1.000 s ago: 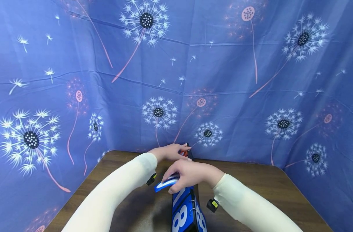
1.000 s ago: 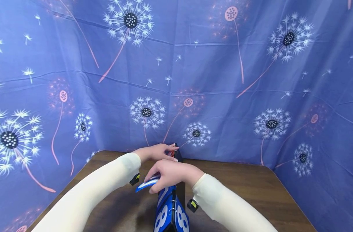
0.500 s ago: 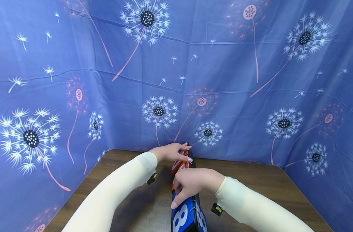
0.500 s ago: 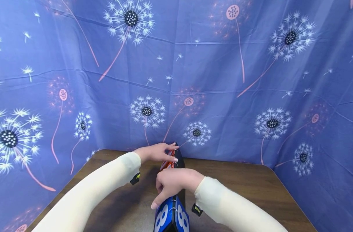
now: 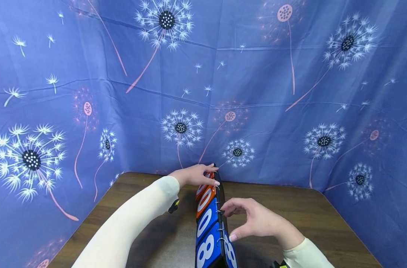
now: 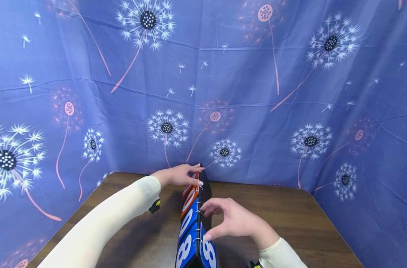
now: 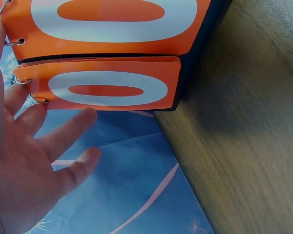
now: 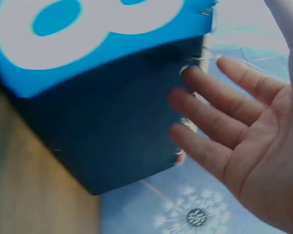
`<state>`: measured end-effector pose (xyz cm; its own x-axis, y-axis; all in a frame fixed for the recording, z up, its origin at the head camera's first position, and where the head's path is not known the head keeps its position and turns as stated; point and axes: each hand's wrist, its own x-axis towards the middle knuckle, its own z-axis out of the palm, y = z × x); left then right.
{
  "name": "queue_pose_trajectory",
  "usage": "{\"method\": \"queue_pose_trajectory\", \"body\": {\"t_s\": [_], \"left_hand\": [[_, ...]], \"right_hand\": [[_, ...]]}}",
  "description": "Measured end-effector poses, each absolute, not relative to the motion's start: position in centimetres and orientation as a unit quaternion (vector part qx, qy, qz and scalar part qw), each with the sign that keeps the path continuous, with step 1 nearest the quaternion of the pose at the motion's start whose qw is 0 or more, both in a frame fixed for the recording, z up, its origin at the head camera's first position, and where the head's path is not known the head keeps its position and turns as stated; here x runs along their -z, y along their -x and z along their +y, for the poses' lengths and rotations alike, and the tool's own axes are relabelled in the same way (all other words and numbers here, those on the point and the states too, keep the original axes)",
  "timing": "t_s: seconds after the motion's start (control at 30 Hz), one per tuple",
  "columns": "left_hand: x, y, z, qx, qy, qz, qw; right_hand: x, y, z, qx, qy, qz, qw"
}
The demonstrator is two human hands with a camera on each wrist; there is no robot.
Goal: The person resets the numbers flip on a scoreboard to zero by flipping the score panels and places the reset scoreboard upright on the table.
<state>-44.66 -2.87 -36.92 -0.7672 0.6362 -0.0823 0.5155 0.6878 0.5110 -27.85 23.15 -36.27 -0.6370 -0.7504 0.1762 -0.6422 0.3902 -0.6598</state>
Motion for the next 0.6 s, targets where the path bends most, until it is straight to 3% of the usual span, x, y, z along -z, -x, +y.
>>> {"method": "queue_pose_trajectory", "body": {"t_s": [0.27,0.6], "left_hand": [[36.7,44.5,-2.9,-0.241,-0.317,0.908,0.132],[36.7,44.7,-2.8,-0.249,-0.307,0.909,0.133]], "right_hand": [[40.9,26.2,23.7,0.368,0.359,0.847,0.134],[42.3,25.9,24.0,0.347,0.351,0.859,0.135]]}}
